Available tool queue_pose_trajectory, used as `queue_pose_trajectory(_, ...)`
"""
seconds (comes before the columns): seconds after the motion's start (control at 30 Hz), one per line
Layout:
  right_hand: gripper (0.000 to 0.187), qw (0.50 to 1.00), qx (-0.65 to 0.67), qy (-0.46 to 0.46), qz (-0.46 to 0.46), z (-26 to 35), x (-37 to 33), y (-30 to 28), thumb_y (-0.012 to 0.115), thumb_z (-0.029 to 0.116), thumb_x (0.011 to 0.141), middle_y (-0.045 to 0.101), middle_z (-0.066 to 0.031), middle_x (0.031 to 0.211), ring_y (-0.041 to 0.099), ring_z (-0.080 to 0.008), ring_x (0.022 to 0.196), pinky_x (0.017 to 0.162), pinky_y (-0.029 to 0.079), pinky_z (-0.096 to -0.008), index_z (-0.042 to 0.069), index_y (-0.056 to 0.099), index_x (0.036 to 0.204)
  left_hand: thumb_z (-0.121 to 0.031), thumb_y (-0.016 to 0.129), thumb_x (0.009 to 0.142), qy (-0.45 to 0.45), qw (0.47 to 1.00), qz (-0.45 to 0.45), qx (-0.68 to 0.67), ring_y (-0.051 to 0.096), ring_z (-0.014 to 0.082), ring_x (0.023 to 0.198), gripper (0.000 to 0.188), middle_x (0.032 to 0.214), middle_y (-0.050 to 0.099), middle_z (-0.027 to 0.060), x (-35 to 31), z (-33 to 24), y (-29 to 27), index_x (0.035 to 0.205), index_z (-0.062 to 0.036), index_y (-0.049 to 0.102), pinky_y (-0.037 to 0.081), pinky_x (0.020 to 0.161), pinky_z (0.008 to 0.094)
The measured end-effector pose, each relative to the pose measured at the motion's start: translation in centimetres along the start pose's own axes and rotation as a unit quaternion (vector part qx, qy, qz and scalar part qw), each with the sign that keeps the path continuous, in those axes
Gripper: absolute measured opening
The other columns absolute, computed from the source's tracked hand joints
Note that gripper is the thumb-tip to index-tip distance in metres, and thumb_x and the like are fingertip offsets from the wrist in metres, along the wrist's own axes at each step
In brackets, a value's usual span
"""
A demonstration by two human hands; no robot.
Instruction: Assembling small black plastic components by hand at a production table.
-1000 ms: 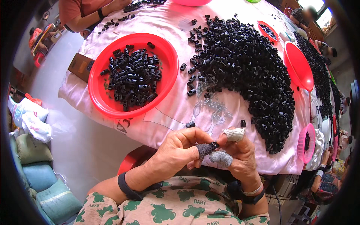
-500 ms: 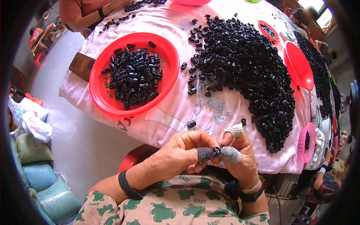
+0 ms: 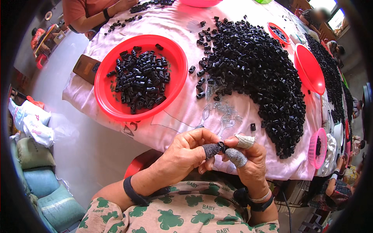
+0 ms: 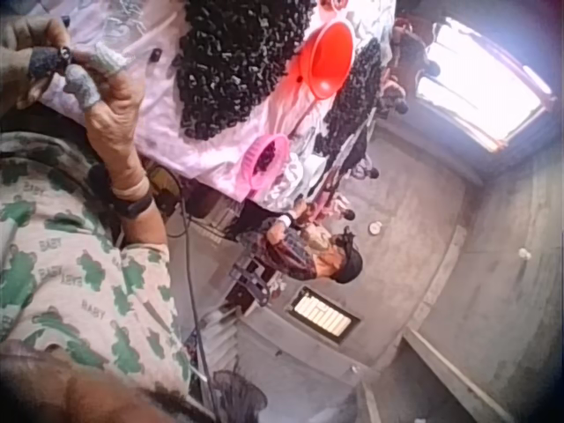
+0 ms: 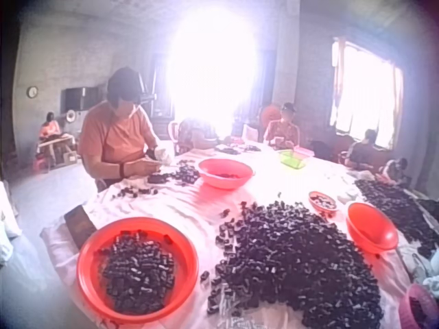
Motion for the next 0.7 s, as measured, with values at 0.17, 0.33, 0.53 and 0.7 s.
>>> queue_pose_trajectory(0.17, 0.027, 0.998, -0.043, -0.036, -0.006, 0.4, -0.14, 0.36, 0.066, -0.006, 0.083, 0.065, -0.0072, 0.103, 0.064, -0.0177, 0.097, 0.084, 0.052, -0.0267, -0.003, 0.063, 0.11, -0.012, 0.064, 0.088, -0.001, 1.0, 0.005, -0.014, 0.06, 0.0133, 0.064, 0.027, 0.085, 0.063, 0.0109, -0.08, 0.01, 0.03, 0.109, 0.0034, 0.055, 0.046, 0.052, 0.0202)
queue_pose_trajectory(0.33, 0.024, 1.0, -0.004, -0.018, -0.004, 0.54, -0.19, -0.19, 0.065, -0.006, 0.084, 0.064, -0.0081, 0.103, 0.064, -0.0169, 0.097, 0.081, 0.052, -0.025, -0.003, 0.062, 0.108, -0.012, 0.064, 0.088, 0.009, 0.999, -0.018, 0.025, 0.06, 0.0124, 0.063, 0.025, 0.085, 0.063, 0.01, 0.03, -0.16, -0.01, 0.108, 0.0025, 0.056, 0.045, 0.051, 0.0195)
queue_pose_trajectory(0.53, 0.024, 0.999, -0.034, -0.005, 0.011, 0.34, -0.06, 0.13, 0.064, -0.006, 0.085, 0.065, -0.0107, 0.104, 0.064, -0.0166, 0.096, 0.082, 0.053, -0.0251, -0.004, 0.059, 0.109, -0.012, 0.063, 0.089, -0.007, 1.0, -0.012, 0.023, 0.06, 0.0114, 0.064, 0.024, 0.085, 0.063, 0.0093, 0.07, 0.18, -0.02, 0.107, 0.002, 0.056, 0.044, 0.05, 0.019)
queue_pose_trajectory(0.7, 0.025, 0.998, -0.049, -0.028, -0.021, 0.21, 0.1, 0.77, 0.061, -0.009, 0.085, 0.059, -0.0061, 0.102, 0.062, -0.0165, 0.101, 0.088, 0.051, -0.0266, -0.004, 0.06, 0.11, -0.012, 0.063, 0.089, 0.004, 1.0, -0.019, 0.01, 0.06, 0.012, 0.063, 0.024, 0.081, 0.062, 0.0083, 0.05, 0.03, 0.01, 0.107, 0.0016, 0.056, 0.045, 0.05, 0.0193)
Point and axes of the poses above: each hand's wrist, its own x-axis towards the middle knuckle, its own y-axis out of the palm, z = x × y, the point moved 4 cm from there along x, towards the middle knuckle
